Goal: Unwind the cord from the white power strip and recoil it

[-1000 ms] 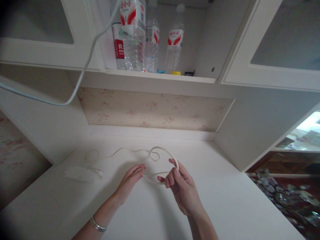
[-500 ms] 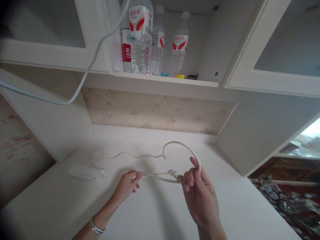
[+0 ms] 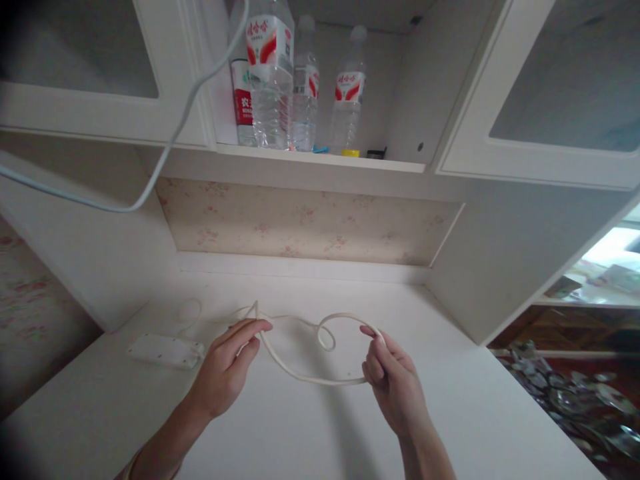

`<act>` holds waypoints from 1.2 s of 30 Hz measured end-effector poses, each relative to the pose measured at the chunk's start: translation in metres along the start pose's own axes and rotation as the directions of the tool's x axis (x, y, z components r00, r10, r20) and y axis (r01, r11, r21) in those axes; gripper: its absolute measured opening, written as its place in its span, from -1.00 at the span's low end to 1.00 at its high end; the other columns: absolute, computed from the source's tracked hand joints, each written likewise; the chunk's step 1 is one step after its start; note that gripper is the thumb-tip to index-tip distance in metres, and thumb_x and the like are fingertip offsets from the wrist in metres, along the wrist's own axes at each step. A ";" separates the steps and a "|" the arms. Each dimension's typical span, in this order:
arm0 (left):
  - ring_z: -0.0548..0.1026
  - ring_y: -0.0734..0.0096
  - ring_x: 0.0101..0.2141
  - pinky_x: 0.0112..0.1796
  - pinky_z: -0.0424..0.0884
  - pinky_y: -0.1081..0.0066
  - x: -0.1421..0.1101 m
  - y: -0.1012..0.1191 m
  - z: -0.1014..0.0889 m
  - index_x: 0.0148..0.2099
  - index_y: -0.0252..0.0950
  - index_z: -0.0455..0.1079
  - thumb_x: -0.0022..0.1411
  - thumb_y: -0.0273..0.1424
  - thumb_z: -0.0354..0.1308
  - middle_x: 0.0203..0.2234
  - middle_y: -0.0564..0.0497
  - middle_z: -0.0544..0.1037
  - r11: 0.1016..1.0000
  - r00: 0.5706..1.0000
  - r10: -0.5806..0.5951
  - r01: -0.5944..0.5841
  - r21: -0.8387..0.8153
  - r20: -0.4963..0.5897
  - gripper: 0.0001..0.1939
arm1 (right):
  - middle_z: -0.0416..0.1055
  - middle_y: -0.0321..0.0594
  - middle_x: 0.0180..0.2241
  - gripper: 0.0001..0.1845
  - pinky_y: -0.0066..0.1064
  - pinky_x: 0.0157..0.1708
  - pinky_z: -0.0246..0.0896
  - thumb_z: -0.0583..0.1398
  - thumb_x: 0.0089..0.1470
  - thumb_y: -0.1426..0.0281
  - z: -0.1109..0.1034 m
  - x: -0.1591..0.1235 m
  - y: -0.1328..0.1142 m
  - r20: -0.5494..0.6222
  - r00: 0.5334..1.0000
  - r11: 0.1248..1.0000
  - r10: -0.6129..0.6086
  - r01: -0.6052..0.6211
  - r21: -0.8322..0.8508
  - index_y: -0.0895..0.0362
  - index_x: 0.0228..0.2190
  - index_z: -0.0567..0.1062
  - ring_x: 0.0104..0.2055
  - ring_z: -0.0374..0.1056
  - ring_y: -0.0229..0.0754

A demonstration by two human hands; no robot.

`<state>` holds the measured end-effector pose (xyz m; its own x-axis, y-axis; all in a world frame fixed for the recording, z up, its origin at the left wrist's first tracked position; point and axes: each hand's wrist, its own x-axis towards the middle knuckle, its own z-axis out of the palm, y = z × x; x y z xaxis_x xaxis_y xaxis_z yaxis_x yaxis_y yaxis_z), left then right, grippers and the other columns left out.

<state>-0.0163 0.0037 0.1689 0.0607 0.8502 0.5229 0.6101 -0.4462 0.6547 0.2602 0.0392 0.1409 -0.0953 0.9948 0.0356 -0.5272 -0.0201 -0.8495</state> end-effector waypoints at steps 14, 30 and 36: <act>0.51 0.42 -0.28 -0.25 0.43 0.39 0.037 -0.002 0.032 -0.15 -0.24 0.25 0.21 -0.22 0.14 -0.04 -0.06 0.39 0.762 0.969 -0.234 0.234 -0.605 0.080 -0.75 | 0.03 -0.42 -0.64 -0.64 -0.43 -0.56 -0.26 0.07 0.25 0.15 0.037 0.012 -0.003 0.385 0.921 0.894 0.054 0.127 -0.430 0.15 -0.12 0.43 -0.58 -0.13 -0.35; 0.51 0.38 -0.24 -0.19 0.39 0.45 0.028 0.001 0.046 0.01 -0.25 0.38 0.31 -0.28 0.01 -0.22 -0.03 0.56 0.949 0.984 -0.170 0.178 -0.261 0.054 -0.71 | 0.15 -0.39 -0.60 -0.58 -0.45 -0.60 -0.10 0.11 0.13 0.01 0.038 0.029 0.019 -0.041 0.962 0.684 -0.271 0.162 -0.711 0.11 -0.29 0.45 -0.59 0.02 -0.30; 0.52 0.33 -0.27 -0.19 0.41 0.37 0.029 -0.010 0.043 0.05 -0.28 0.37 0.19 -0.43 0.09 -0.23 -0.04 0.58 0.977 0.978 -0.199 0.194 0.082 0.056 -0.64 | 0.28 -0.33 -0.50 -0.68 -0.45 -0.55 -0.08 0.17 0.11 0.09 0.039 0.029 0.026 -0.019 0.935 0.643 -0.355 0.229 -0.731 0.11 -0.34 0.39 -0.53 0.04 -0.30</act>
<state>0.0128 0.0445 0.1538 -0.0178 0.9364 0.3505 0.6729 -0.2481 0.6969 0.2109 0.0636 0.1408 0.1140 0.9390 0.3246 0.2569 0.2877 -0.9226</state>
